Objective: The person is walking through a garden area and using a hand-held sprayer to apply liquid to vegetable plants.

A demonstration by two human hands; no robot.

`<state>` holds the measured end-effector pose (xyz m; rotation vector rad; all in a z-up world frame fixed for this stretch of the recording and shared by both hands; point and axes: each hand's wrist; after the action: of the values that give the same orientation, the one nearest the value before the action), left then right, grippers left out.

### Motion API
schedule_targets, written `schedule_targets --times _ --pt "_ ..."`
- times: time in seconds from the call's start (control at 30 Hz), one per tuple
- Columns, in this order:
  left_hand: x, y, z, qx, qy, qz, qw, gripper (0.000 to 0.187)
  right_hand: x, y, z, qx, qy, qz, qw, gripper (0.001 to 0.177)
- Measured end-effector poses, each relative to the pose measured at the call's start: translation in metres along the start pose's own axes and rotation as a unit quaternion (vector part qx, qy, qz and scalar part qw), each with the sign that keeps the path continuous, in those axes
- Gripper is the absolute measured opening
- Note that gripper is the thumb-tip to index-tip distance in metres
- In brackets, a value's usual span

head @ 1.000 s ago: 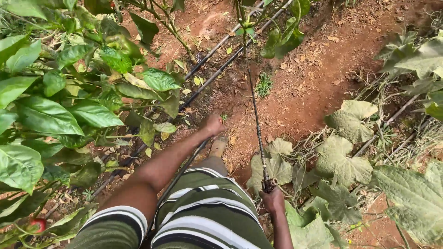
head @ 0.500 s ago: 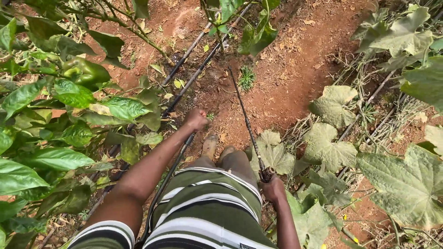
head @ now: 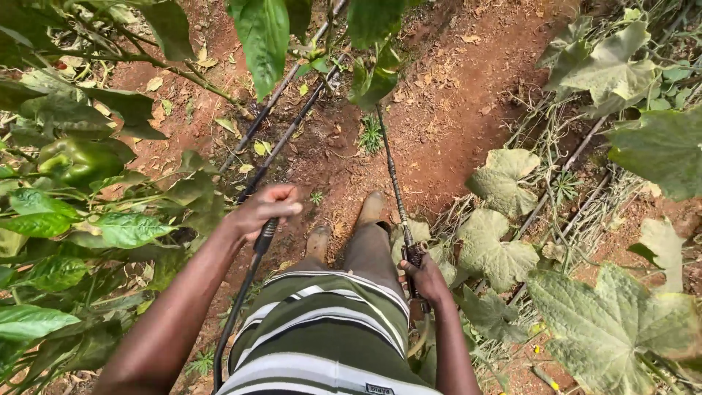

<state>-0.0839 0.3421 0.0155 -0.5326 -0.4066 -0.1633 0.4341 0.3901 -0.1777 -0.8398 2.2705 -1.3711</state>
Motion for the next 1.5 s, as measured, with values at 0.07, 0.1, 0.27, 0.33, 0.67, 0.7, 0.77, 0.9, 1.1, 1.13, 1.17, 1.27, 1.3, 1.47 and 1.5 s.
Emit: schedule_targets --times 0.07,0.1,0.27,0.33,0.67,0.7,0.77,0.9,1.1,1.13,1.17,1.27,1.3,1.47,1.5 --pt "0.006 -0.031 0.016 0.092 -0.04 -0.092 0.991 0.035 -0.019 0.049 0.027 0.015 -0.063 0.022 0.998 0.042" --pt "0.009 -0.044 0.024 0.179 -0.08 -0.185 0.963 0.039 -0.029 0.074 0.04 0.032 -0.123 0.045 0.991 0.043" --pt "0.037 0.064 0.034 0.157 0.07 -0.081 0.982 0.034 -0.023 0.092 -0.062 0.043 -0.26 0.075 0.962 0.057" --pt "0.005 0.133 -0.031 0.11 0.18 0.052 0.976 0.034 -0.035 0.125 -0.059 0.032 -0.296 0.066 0.953 0.067" --pt "0.01 0.192 0.006 -0.036 0.244 0.14 0.959 0.021 -0.093 0.103 -0.181 0.03 -0.303 0.062 0.95 0.056" --pt "0.033 0.178 0.051 0.052 0.142 0.027 0.988 0.046 -0.097 0.102 -0.188 0.034 -0.299 0.069 0.951 0.056" --pt "0.067 0.131 0.09 0.114 0.113 -0.02 0.987 0.039 -0.105 0.095 -0.202 0.034 -0.301 0.07 0.951 0.056" --pt "0.137 0.059 0.151 0.194 0.049 -0.137 0.97 0.038 -0.124 0.103 -0.201 0.033 -0.298 0.067 0.952 0.054" --pt "0.043 0.237 0.038 -0.005 0.183 0.196 0.963 0.035 -0.13 0.112 -0.211 0.021 -0.298 0.07 0.952 0.047" --pt "0.014 0.25 -0.002 0.0 0.186 0.194 0.963 0.035 -0.132 0.116 -0.211 0.017 -0.296 0.074 0.952 0.047" --pt "-0.015 0.274 -0.035 -0.072 0.274 0.253 0.925 0.016 -0.133 0.12 -0.212 0.019 -0.292 0.072 0.953 0.047" --pt "-0.007 0.304 -0.02 -0.169 0.351 0.311 0.867 0.007 -0.136 0.13 -0.202 0.036 -0.289 0.07 0.954 0.048" --pt "0.01 0.304 0.003 -0.195 0.346 0.315 0.862 0.011 -0.137 0.135 -0.2 0.046 -0.288 0.069 0.954 0.049" --pt "0.029 0.226 0.079 -0.007 0.157 0.178 0.971 0.032 -0.133 0.094 -0.238 0.052 -0.271 0.078 0.958 0.049" --pt "0.053 0.191 0.113 0.05 0.063 0.126 0.989 0.034 -0.131 0.085 -0.245 0.058 -0.264 0.073 0.96 0.049"
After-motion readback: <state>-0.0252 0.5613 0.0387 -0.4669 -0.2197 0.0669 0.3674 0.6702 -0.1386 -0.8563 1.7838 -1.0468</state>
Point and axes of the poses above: each hand's wrist, its own y-axis towards the middle knuckle, its own x-axis out of the palm, z = x × y, and after that the axes turned 11 degrees about -z, right-handed
